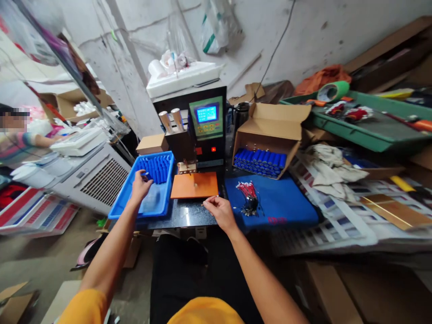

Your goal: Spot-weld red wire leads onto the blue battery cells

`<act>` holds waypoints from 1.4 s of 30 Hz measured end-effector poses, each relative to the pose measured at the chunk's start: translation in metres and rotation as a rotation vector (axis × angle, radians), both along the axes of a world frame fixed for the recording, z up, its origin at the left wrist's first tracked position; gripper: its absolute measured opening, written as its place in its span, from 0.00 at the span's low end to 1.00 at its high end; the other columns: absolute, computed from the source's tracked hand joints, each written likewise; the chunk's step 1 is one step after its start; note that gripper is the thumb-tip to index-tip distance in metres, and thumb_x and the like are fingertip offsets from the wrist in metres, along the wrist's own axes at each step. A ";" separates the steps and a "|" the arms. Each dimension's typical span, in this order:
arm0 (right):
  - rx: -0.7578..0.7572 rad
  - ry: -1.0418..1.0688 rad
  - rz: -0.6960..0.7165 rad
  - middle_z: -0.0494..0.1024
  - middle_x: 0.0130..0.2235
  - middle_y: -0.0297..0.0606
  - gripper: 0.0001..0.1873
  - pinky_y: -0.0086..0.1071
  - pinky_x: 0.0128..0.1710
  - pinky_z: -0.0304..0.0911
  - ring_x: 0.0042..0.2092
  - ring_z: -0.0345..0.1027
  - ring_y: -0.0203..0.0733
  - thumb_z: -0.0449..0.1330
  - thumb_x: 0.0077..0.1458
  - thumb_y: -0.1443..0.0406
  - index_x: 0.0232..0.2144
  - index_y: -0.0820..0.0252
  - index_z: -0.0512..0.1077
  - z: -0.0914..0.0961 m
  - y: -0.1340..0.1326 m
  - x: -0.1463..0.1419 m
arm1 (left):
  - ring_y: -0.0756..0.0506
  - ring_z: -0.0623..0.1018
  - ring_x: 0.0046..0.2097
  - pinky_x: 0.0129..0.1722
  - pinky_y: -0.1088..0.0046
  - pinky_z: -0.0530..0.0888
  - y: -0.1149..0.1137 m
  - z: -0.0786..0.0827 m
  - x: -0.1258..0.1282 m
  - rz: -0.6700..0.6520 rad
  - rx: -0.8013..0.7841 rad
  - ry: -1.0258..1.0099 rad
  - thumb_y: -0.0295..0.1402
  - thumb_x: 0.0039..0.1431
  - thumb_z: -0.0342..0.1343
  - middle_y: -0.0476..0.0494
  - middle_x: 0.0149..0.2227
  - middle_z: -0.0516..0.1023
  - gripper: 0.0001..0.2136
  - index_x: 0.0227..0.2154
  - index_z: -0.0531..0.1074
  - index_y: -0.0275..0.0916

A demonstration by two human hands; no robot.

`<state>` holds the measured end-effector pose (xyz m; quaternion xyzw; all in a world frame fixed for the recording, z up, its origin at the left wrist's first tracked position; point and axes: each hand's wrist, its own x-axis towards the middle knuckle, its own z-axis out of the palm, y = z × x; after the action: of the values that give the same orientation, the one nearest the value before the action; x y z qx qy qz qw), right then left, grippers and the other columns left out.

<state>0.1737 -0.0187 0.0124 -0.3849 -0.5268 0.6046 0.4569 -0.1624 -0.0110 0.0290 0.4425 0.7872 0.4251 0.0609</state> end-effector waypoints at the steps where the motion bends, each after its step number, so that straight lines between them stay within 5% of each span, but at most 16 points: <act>1: -0.006 0.013 -0.011 0.67 0.20 0.32 0.20 0.31 0.23 0.50 0.22 0.55 0.33 0.69 0.42 0.49 0.21 0.60 0.73 0.001 0.000 0.000 | 0.46 0.75 0.32 0.40 0.68 0.73 -0.002 0.002 0.009 -0.030 0.068 -0.040 0.29 0.47 0.60 0.49 0.29 0.74 0.21 0.46 0.69 0.36; 6: -0.012 0.058 -0.073 0.66 0.19 0.31 0.20 0.30 0.22 0.50 0.21 0.55 0.33 0.69 0.42 0.50 0.21 0.59 0.71 0.002 0.003 -0.005 | 0.46 0.78 0.35 0.42 0.67 0.74 -0.004 0.001 0.081 -0.424 0.171 -0.312 0.40 0.51 0.59 0.45 0.32 0.79 0.15 0.39 0.74 0.37; 12: 0.019 0.047 -0.117 0.66 0.20 0.31 0.18 0.30 0.22 0.51 0.22 0.55 0.34 0.67 0.43 0.51 0.22 0.59 0.71 0.002 0.007 -0.003 | 0.44 0.80 0.39 0.43 0.67 0.75 0.011 -0.017 0.142 -0.599 0.093 -0.387 0.41 0.54 0.58 0.44 0.36 0.81 0.13 0.38 0.75 0.38; 19: 0.053 0.038 -0.172 0.69 0.23 0.32 0.15 0.31 0.27 0.57 0.25 0.59 0.35 0.66 0.45 0.53 0.23 0.58 0.71 0.008 0.020 -0.005 | 0.45 0.79 0.39 0.44 0.68 0.75 0.017 -0.027 0.151 -0.561 0.134 -0.361 0.40 0.57 0.57 0.44 0.35 0.81 0.12 0.39 0.75 0.37; 26: 0.135 0.021 -0.164 0.73 0.25 0.33 0.11 0.32 0.33 0.61 0.30 0.66 0.38 0.63 0.46 0.57 0.22 0.58 0.72 0.018 0.055 -0.036 | 0.44 0.80 0.40 0.44 0.67 0.76 0.015 -0.030 0.157 -0.538 0.154 -0.408 0.40 0.58 0.56 0.43 0.37 0.82 0.15 0.43 0.75 0.37; 33: 0.085 0.054 -0.125 0.76 0.26 0.34 0.09 0.31 0.32 0.62 0.31 0.69 0.40 0.62 0.46 0.59 0.22 0.59 0.72 0.011 0.075 -0.064 | 0.42 0.79 0.47 0.52 0.63 0.74 0.015 -0.028 0.158 -0.548 0.210 -0.334 0.37 0.59 0.55 0.41 0.45 0.81 0.15 0.47 0.75 0.39; 42: 0.167 -0.130 -0.181 0.79 0.28 0.35 0.09 0.31 0.34 0.63 0.33 0.71 0.41 0.64 0.50 0.58 0.26 0.57 0.75 -0.002 0.079 -0.070 | 0.43 0.79 0.42 0.46 0.67 0.74 0.015 -0.027 0.159 -0.521 0.216 -0.284 0.35 0.59 0.54 0.42 0.39 0.81 0.12 0.44 0.76 0.38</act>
<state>0.1035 0.0604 0.0105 -0.4301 -0.5667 0.4888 0.5049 -0.0037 0.0040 0.0020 0.5693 0.5813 0.5340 0.2297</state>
